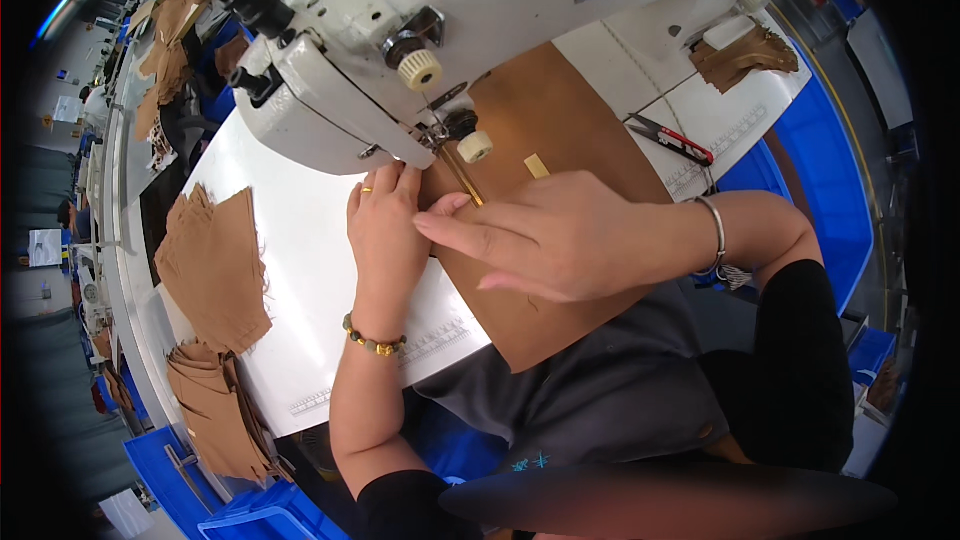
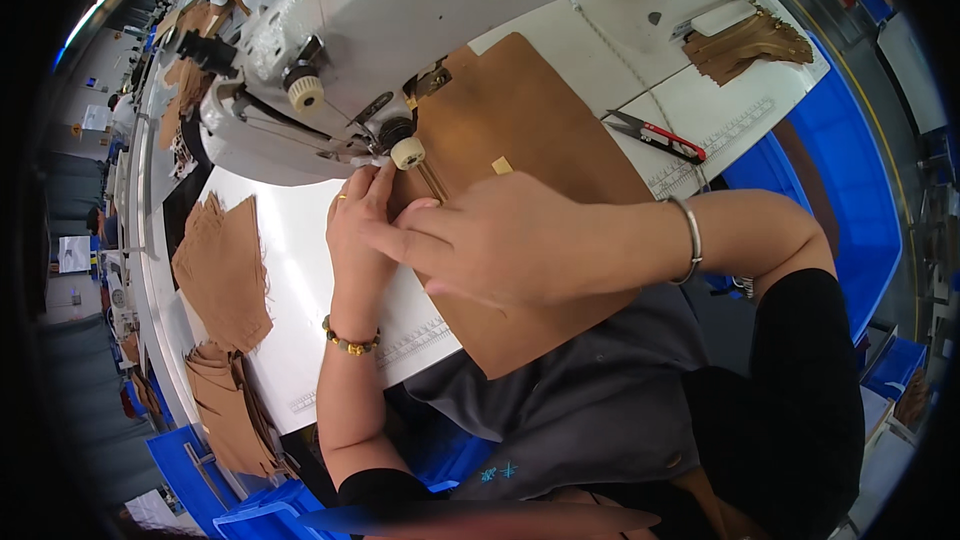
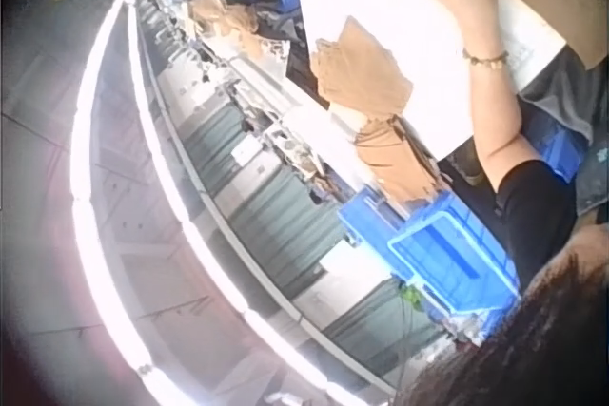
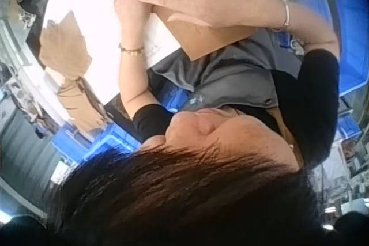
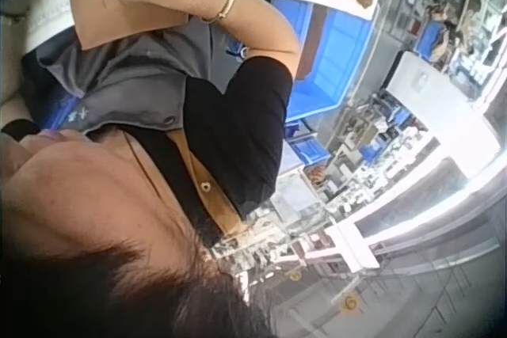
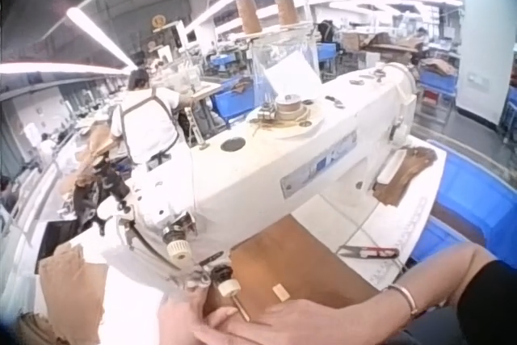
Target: Sewing a zipper and assembling a brown leather pouch using an industrial sewing machine.
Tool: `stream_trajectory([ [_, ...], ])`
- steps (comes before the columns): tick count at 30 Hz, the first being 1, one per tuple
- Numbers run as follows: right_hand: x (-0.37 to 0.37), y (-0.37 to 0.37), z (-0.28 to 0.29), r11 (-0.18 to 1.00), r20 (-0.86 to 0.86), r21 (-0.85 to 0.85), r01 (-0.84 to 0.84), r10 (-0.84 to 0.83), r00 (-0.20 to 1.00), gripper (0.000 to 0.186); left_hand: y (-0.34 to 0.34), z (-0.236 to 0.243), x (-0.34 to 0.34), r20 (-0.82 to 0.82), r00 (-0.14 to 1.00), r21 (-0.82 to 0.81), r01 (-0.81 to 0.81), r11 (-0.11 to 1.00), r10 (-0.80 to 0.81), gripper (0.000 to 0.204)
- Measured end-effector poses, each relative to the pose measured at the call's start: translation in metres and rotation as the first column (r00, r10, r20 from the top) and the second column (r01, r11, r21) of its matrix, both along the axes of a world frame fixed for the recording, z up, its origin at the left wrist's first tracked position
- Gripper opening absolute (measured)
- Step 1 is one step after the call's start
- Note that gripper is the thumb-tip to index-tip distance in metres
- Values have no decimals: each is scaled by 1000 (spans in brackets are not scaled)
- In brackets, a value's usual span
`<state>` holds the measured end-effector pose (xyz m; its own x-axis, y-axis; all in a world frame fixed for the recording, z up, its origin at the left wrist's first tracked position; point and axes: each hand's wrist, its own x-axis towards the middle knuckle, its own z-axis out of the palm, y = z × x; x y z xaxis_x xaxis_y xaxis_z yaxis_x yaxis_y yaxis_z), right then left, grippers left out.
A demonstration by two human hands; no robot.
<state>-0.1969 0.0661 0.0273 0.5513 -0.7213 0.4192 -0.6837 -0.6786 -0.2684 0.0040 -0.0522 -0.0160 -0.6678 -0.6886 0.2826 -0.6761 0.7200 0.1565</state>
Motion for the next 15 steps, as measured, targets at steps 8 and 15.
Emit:
stream_trajectory([
  [8,77,-22,20,967,629,-31,252,-177,757,111,8,9,0,-215,974,-15,66,998,-68,33],
  [15,98,-28,18,969,797,103,226,-216,564,87,12,11,4,-175,976,-161,102,982,-130,33],
])
